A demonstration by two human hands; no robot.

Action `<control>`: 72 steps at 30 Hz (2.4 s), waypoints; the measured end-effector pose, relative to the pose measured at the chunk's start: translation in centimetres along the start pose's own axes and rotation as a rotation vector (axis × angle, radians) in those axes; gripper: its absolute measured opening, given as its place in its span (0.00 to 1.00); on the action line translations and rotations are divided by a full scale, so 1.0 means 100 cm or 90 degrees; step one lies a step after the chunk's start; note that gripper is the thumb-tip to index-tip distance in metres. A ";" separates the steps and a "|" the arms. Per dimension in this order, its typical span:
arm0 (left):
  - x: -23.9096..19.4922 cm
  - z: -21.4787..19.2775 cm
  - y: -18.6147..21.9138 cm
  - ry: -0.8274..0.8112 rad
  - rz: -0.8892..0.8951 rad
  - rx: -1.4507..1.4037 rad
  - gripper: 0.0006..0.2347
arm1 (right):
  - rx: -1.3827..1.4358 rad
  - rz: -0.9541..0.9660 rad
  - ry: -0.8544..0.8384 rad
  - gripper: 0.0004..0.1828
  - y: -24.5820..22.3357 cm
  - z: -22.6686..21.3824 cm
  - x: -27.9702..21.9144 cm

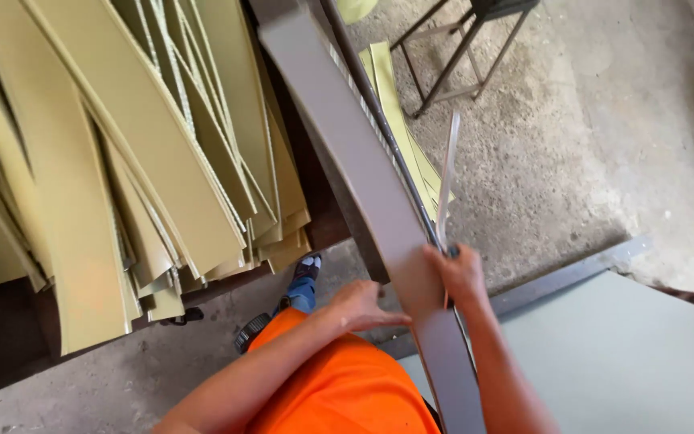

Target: Smoothing the edges of curved metal strips using a hand file.

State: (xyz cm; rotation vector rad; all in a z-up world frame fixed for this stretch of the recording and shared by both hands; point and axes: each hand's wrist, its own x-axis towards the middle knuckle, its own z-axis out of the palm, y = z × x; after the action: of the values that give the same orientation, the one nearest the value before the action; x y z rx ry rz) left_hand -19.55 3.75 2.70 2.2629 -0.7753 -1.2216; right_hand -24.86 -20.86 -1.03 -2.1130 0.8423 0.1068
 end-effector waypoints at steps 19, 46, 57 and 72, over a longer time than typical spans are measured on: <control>0.154 -0.060 -0.106 0.722 -0.191 -0.525 0.26 | -0.161 -0.278 -0.009 0.20 -0.024 0.057 -0.066; 0.165 -0.021 -0.085 0.811 -0.254 -0.411 0.26 | -0.015 -0.065 0.046 0.20 -0.042 0.021 -0.115; 0.170 -0.015 -0.091 0.840 -0.239 -0.375 0.27 | -0.045 -0.072 0.081 0.18 -0.039 0.023 -0.122; 0.172 0.010 -0.087 0.796 -0.304 -0.356 0.26 | -0.002 -0.187 0.143 0.24 0.025 0.047 -0.121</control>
State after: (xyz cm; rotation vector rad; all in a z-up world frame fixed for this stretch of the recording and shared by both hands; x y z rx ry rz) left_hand -10.39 -1.34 -13.53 2.1607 0.5245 0.0405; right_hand -34.73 -12.08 -1.48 -2.2555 0.6474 -0.2878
